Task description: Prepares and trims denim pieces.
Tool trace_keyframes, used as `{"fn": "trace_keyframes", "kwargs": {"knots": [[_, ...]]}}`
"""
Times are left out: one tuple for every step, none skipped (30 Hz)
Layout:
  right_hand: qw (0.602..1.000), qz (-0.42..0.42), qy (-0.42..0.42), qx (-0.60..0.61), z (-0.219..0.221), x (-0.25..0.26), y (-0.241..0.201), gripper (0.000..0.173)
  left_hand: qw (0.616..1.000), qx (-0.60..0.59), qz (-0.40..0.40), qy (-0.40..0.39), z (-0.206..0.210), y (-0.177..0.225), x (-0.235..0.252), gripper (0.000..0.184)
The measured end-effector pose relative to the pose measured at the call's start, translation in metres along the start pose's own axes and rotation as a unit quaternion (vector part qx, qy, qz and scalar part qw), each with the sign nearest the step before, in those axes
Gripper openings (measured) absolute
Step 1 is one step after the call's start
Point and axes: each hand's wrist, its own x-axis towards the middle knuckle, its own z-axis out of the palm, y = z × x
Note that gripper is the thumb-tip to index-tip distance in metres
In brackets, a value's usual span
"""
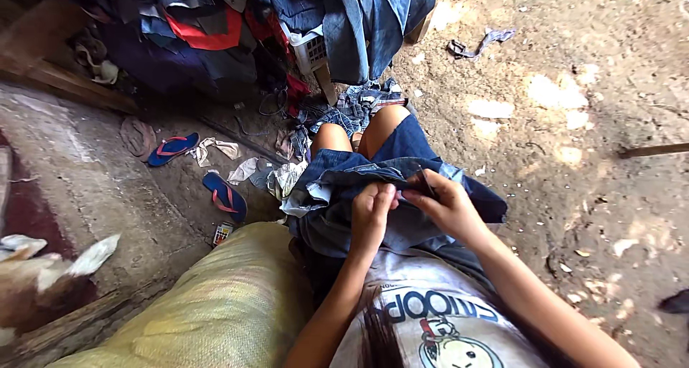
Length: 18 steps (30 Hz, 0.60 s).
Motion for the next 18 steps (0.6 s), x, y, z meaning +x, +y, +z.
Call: {"fn": "trace_keyframes", "kwargs": {"knots": [[1.000,-0.017,0.012,-0.016,0.0022,-0.0001,0.0018,0.020,1.000,0.013,0.005,0.001,-0.0007,-0.0014,0.0002,0.016],[0.999,-0.035,0.020,-0.033,0.0038,0.0002,0.0035,0.020,1.000,0.022,0.009,0.009,-0.0006,-0.0024,0.0008,0.013],[0.997,-0.051,0.026,-0.046,0.0051,-0.0002,0.0045,0.020,0.999,0.032,0.011,0.021,-0.0002,-0.0028,0.0011,0.010],[0.996,-0.065,0.028,-0.059,0.0060,-0.0008,0.0048,0.020,0.998,0.044,0.011,0.031,-0.0002,-0.0025,0.0013,0.010],[0.994,-0.077,0.029,-0.074,0.0065,-0.0013,0.0042,0.020,0.998,0.055,0.008,0.038,-0.0008,-0.0020,0.0015,0.009],[0.991,-0.087,0.032,-0.093,0.0068,-0.0019,0.0035,0.021,0.997,0.059,0.007,0.042,-0.0015,-0.0015,0.0015,0.010],[0.988,-0.099,0.034,-0.111,0.0068,-0.0024,0.0034,0.020,0.997,0.058,0.011,0.046,-0.0022,-0.0014,0.0017,0.009],[0.985,-0.108,0.037,-0.131,0.0068,-0.0031,0.0032,0.019,0.997,0.054,0.019,0.047,-0.0025,-0.0013,0.0018,0.007],[0.982,-0.115,0.039,-0.147,0.0069,-0.0043,0.0032,0.019,0.997,0.050,0.027,0.046,-0.0029,-0.0010,0.0014,0.005],[0.980,-0.118,0.039,-0.153,0.0070,-0.0051,0.0031,0.019,0.998,0.043,0.032,0.041,-0.0038,-0.0008,0.0013,0.005],[0.981,-0.117,0.036,-0.151,0.0069,-0.0054,0.0029,0.019,0.998,0.035,0.033,0.037,-0.0047,-0.0005,0.0012,0.005],[0.983,-0.111,0.032,-0.141,0.0069,-0.0060,0.0028,0.020,0.999,0.027,0.026,0.036,-0.0053,0.0000,0.0007,0.005],[0.986,-0.104,0.026,-0.128,0.0067,-0.0062,0.0029,0.021,0.999,0.022,0.017,0.040,-0.0054,0.0004,0.0005,0.006],[0.988,-0.099,0.022,-0.117,0.0066,-0.0062,0.0033,0.021,0.999,0.021,0.008,0.044,-0.0057,0.0005,0.0005,0.007],[0.989,-0.095,0.020,-0.114,0.0068,-0.0066,0.0038,0.021,0.999,0.025,0.003,0.047,-0.0062,-0.0001,0.0001,0.006],[0.989,-0.094,0.021,-0.116,0.0072,-0.0072,0.0043,0.021,0.998,0.034,0.003,0.048,-0.0067,-0.0009,-0.0007,0.006],[0.988,-0.095,0.023,-0.122,0.0076,-0.0080,0.0047,0.021,0.998,0.047,0.004,0.048,-0.0071,-0.0013,-0.0017,0.005],[0.987,-0.095,0.023,-0.131,0.0079,-0.0089,0.0047,0.021,0.997,0.065,0.006,0.045,-0.0077,-0.0010,-0.0027,0.004]]}}
